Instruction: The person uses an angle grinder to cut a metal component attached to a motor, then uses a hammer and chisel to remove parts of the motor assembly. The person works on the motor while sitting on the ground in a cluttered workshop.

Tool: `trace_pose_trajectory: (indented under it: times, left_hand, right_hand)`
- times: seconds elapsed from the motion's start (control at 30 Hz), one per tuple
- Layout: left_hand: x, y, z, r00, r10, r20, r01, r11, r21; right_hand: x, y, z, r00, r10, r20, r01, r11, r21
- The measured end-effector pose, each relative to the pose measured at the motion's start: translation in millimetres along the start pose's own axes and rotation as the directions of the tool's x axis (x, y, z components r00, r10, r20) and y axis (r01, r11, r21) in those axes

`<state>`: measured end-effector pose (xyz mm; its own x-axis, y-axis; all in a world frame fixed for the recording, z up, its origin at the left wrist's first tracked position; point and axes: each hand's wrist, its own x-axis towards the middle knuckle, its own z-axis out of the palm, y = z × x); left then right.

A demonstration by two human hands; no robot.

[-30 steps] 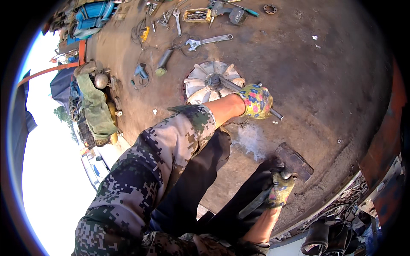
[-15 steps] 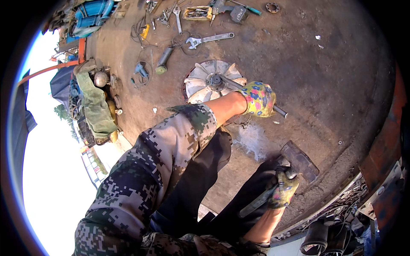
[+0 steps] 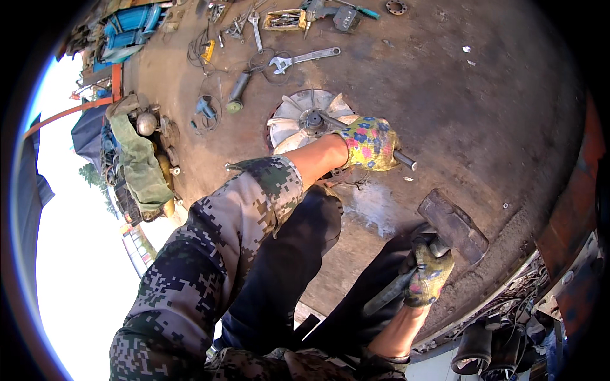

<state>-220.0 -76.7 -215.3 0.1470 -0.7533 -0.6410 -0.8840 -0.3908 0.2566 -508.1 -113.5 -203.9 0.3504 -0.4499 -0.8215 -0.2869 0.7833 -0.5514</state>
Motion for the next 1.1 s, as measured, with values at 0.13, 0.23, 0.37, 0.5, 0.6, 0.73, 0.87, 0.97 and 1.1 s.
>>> trace_pose_trajectory:
  times: [0.13, 0.23, 0.37, 0.5, 0.6, 0.73, 0.87, 0.97, 1.1]
  left_hand:
    - [-3.8, -5.4, 2.5, 0.998, -0.016, -0.053, 0.016, 1.0, -0.013]
    - [2.5, -13.1, 8.6, 1.0, -0.014, -0.015, 0.014, 0.999, -0.035]
    - [7.2, -19.3, 15.8, 0.998, -0.038, -0.043, 0.039, 0.998, 0.041]
    - [14.9, -11.3, 10.9, 0.997, -0.074, -0.016, 0.074, 0.995, 0.06]
    - [-15.2, -21.2, 8.1, 0.994, -0.109, -0.031, 0.11, 0.992, 0.059]
    - [2.6, -2.6, 6.3, 0.998, -0.034, -0.055, 0.036, 0.999, 0.041]
    - [23.0, 14.1, 6.3, 0.993, -0.12, 0.016, 0.117, 0.986, 0.12]
    - [-1.7, -23.7, 47.1, 0.996, 0.067, 0.058, -0.081, 0.958, 0.275]
    - [-0.6, 2.6, 32.8, 0.999, 0.034, 0.009, -0.035, 0.984, 0.176]
  right_hand:
    - [5.3, -17.1, 15.3, 0.999, -0.031, 0.025, 0.032, 0.999, -0.028]
    - [12.7, -29.4, 36.9, 0.995, -0.009, 0.096, 0.013, 0.999, -0.034]
    - [19.6, -24.6, 37.3, 0.989, -0.021, 0.145, 0.021, 1.0, 0.005]
    - [14.6, -24.9, -14.8, 0.99, -0.139, -0.008, 0.139, 0.989, -0.049]
    - [-16.7, -79.4, -101.1, 0.907, -0.4, -0.129, 0.42, 0.851, 0.316]
    - [-25.7, -86.5, -138.9, 0.714, -0.679, -0.17, 0.669, 0.591, 0.45]
    - [63.7, 25.8, -18.1, 0.982, -0.186, -0.018, 0.183, 0.976, -0.121]
    - [46.8, 54.3, -30.1, 0.997, -0.07, 0.045, 0.075, 0.991, -0.111]
    - [-3.2, 72.8, -93.2, 0.995, -0.027, -0.094, 0.011, 0.987, -0.162]
